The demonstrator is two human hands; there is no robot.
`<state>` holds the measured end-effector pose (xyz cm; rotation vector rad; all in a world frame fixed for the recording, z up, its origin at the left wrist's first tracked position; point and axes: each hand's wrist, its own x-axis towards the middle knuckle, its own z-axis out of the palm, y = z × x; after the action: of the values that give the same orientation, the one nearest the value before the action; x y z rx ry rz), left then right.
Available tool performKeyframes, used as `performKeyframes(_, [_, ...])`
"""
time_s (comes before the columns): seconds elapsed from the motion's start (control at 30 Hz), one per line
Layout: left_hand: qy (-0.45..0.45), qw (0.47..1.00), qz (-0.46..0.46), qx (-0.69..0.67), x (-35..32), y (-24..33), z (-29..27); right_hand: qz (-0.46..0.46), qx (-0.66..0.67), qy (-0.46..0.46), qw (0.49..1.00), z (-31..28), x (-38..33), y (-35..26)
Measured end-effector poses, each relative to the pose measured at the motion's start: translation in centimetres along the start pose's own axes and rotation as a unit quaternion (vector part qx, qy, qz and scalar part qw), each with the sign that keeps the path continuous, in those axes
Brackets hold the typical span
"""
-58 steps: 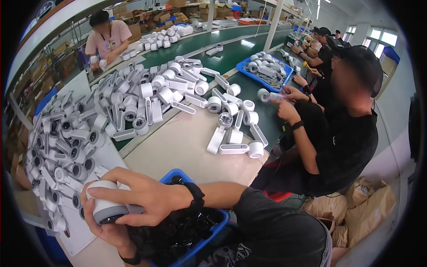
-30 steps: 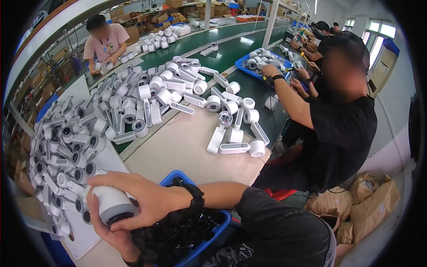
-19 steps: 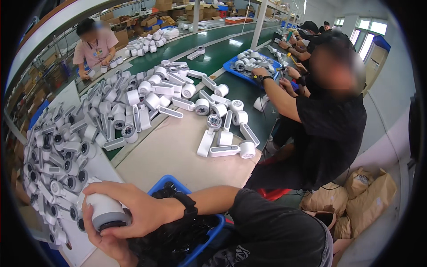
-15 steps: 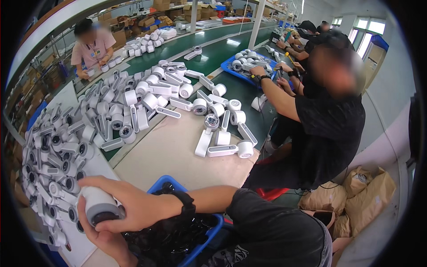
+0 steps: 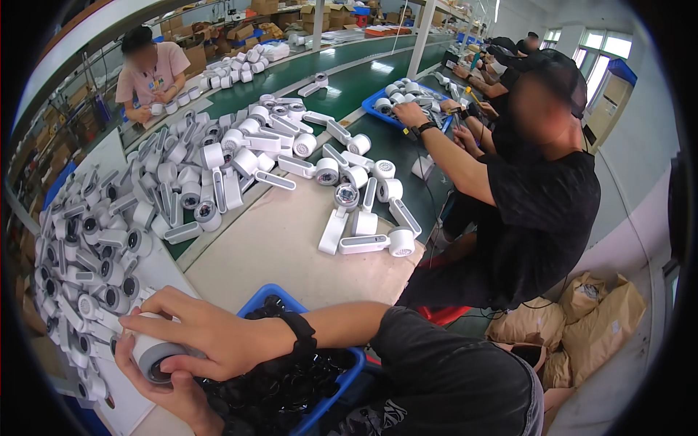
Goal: The person picks up a white handheld fan, uses a small tool to adjust a component inside the head, and presses a black circular cover onto it by hand. They then place the assembled fan onto a pile and repeat the process with another unit.
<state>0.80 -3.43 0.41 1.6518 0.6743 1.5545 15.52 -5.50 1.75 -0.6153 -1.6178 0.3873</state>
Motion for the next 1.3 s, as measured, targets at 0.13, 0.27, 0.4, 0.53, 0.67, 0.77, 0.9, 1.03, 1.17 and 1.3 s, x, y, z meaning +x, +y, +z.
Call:
performKeyframes(0.13, [-0.001,0.999,-0.013,-0.039,-0.5,0.7,-0.1,-0.035,-0.006,0.006,0.999,0.2,0.0,-0.6])
performKeyframes(0.27, [-0.048,0.996,0.046,-0.063,-1.2,1.6,-0.1,-0.059,-0.036,0.001,0.998,-0.2,-0.6,-2.5])
performKeyframes(0.4, [-0.06,0.997,0.02,-0.034,-0.8,2.7,-0.3,-0.018,-0.023,0.016,0.999,0.3,-0.5,-2.8])
performKeyframes(0.53, [-0.046,0.993,-0.053,-0.096,0.1,3.3,-0.7,0.099,0.084,-0.019,0.991,-0.3,0.2,-1.8])
performKeyframes(0.67, [0.046,0.991,-0.034,-0.124,1.7,4.4,-2.7,0.29,0.078,-0.213,0.93,-1.6,1.3,-2.1])
performKeyframes(0.77, [0.056,0.965,-0.051,-0.249,3.4,3.9,-3.3,0.324,0.114,-0.24,0.908,-2.3,0.3,-1.2])
performKeyframes(0.9, [0.018,0.923,-0.112,-0.368,4.0,3.6,-4.0,0.451,0.157,-0.194,0.857,-3.3,1.8,-3.0])
performKeyframes(1.03, [0.008,0.956,-0.108,-0.274,4.3,2.7,-5.7,0.483,0.258,-0.122,0.828,-4.2,4.0,-2.5])
performKeyframes(1.17, [-0.021,0.967,-0.137,-0.215,4.2,2.7,-6.2,0.486,0.214,-0.079,0.844,-4.9,6.4,-2.6])
performKeyframes(1.3, [-0.043,0.962,-0.155,-0.221,4.5,2.8,-6.4,0.492,0.182,-0.068,0.849,-4.9,7.5,-1.9])
